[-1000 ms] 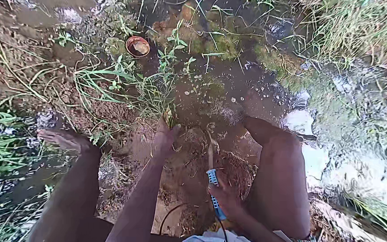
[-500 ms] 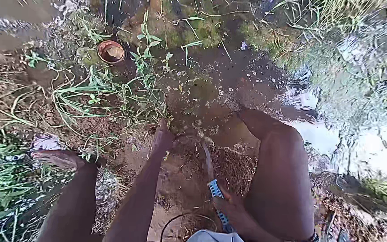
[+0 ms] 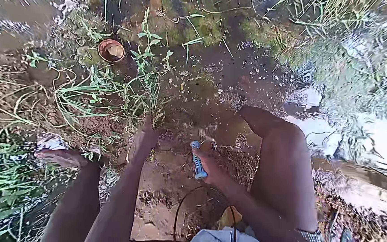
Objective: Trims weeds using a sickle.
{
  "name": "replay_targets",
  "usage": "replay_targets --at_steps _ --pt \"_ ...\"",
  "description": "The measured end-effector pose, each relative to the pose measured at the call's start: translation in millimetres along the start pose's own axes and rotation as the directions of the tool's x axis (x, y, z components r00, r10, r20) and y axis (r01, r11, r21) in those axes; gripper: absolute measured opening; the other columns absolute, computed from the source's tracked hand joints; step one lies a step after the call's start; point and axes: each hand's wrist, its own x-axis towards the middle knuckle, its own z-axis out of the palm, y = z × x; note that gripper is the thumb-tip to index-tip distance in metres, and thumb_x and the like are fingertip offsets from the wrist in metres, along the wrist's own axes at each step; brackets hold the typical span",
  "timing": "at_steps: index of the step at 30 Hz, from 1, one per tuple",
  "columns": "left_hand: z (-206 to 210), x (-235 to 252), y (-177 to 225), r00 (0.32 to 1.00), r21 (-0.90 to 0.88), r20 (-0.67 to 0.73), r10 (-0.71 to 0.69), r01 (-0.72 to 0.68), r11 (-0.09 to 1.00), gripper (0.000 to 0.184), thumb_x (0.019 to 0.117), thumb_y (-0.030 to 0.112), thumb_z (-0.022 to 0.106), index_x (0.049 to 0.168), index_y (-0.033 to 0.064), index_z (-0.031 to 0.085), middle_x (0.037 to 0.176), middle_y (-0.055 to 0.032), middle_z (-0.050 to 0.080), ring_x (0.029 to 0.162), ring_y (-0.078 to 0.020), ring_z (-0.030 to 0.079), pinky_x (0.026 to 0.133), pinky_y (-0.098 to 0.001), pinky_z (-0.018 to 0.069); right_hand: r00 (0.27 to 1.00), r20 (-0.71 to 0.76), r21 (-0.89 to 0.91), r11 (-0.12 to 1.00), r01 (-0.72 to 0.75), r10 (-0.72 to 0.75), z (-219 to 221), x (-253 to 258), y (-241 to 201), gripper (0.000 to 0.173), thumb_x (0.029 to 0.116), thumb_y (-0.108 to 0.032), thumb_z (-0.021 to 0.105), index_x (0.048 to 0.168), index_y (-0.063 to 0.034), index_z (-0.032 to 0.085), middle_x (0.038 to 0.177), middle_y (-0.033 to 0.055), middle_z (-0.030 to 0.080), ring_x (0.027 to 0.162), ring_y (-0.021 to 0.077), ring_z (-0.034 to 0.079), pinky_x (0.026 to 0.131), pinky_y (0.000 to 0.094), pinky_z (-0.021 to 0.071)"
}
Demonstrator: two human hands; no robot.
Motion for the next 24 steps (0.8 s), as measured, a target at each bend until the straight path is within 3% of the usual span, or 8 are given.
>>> replay_targets --at_steps 6,9,13,16,17,20,21,24 --pt "7 30 12 0.989 0.0 -0.06 0.138 -0.138 0.99 0.075 0.0998 0.012 0.06 0.163 0.0125 0.02 0.127 -0.036 0.06 0.112 -0.0577 0.061 0.09 -0.0755 0.0464 0.993 0.075 -0.003 0.996 -0.086 0.086 13 28 18 0.028 0.1105 -0.033 0.043 0.128 -0.0111 0.048 0.08 0.0054 0.054 0.053 0.0129 0.053 0.045 0.0261 0.0482" --pt "1 35 16 0.987 -0.015 -0.089 0.132 -0.134 0.991 0.074 0.0999 0.011 0.059 0.163 0.0131 0.019 0.128 -0.0358 0.059 0.112 -0.057 0.061 0.09 -0.0758 0.0462 0.99 0.09 -0.062 0.993 -0.101 0.106 1 -11 26 0.027 0.1099 -0.034 0.044 0.128 -0.014 0.048 0.08 0.0044 0.055 0.054 0.0133 0.053 0.047 0.0278 0.0484" --pt "-18 17 13 0.983 -0.058 -0.152 0.106 -0.116 0.992 0.083 0.0954 0.005 0.063 0.164 0.0143 0.017 0.132 -0.0373 0.056 0.115 -0.0588 0.059 0.091 -0.0764 0.0452 0.997 0.048 -0.176 0.983 -0.056 0.066 -39 -91 37 0.031 0.1097 -0.025 0.04 0.135 -0.008 0.043 0.078 0.0025 0.057 0.056 0.0113 0.058 0.051 0.0263 0.0535" --pt "-30 -4 0 0.974 -0.17 -0.204 0.1 -0.136 0.976 0.083 0.0961 0.009 0.065 0.164 0.0163 0.018 0.14 -0.035 0.052 0.121 -0.0581 0.055 0.094 -0.0783 0.0419 0.999 -0.032 -0.073 0.996 0.04 -0.043 -46 -102 31 0.036 0.1096 -0.021 0.041 0.142 -0.0047 0.042 0.078 0.0048 0.059 0.055 0.0121 0.059 0.05 0.0265 0.0543" --pt "-34 -13 -7 0.968 -0.193 -0.231 0.101 -0.148 0.97 0.081 0.0978 0.012 0.064 0.164 0.0144 0.018 0.142 -0.0343 0.051 0.124 -0.0568 0.054 0.097 -0.0772 0.041 0.995 -0.035 -0.022 0.996 0.09 -0.091 -45 -97 27 0.033 0.1095 -0.021 0.041 0.139 -0.0054 0.042 0.078 0.0057 0.06 0.054 0.0123 0.06 0.048 0.0263 0.0545" --pt "-43 -37 -33 0.925 -0.307 -0.372 0.079 -0.203 0.93 0.079 0.098 0.009 0.063 0.162 0.0037 0.018 0.154 -0.0314 0.041 0.139 -0.0471 0.046 0.113 -0.0651 0.036 0.981 0.007 -0.035 0.981 0.192 -0.191 -46 -80 7 0.043 0.1094 -0.022 0.04 0.15 -0.0076 0.033 0.083 0.007 0.059 0.055 0.014 0.059 0.048 0.0281 0.0547" --pt "-45 -40 -45 0.914 -0.346 -0.401 0.058 -0.21 0.915 0.08 0.0967 0.007 0.063 0.162 0.0024 0.017 0.158 -0.0294 0.035 0.144 -0.0435 0.041 0.116 -0.0613 0.0337 0.979 0.004 -0.055 0.978 0.203 -0.203 -45 -76 1 0.042 0.1098 -0.021 0.04 0.148 -0.0073 0.034 0.083 0.0073 0.059 0.055 0.0141 0.059 0.047 0.0282 0.0547" --pt "-39 -53 -69 0.909 -0.442 -0.415 -0.038 -0.165 0.882 0.081 0.0943 0.005 0.063 0.162 0.0055 0.018 0.157 -0.0257 0.039 0.142 -0.037 0.044 0.115 -0.0561 0.0383 0.976 -0.021 -0.098 0.972 0.215 -0.218 -46 -71 1 0.034 0.1091 -0.02 0.043 0.14 -0.0055 0.041 0.083 0.0078 0.059 0.054 0.0148 0.058 0.046 0.0284 0.0534"
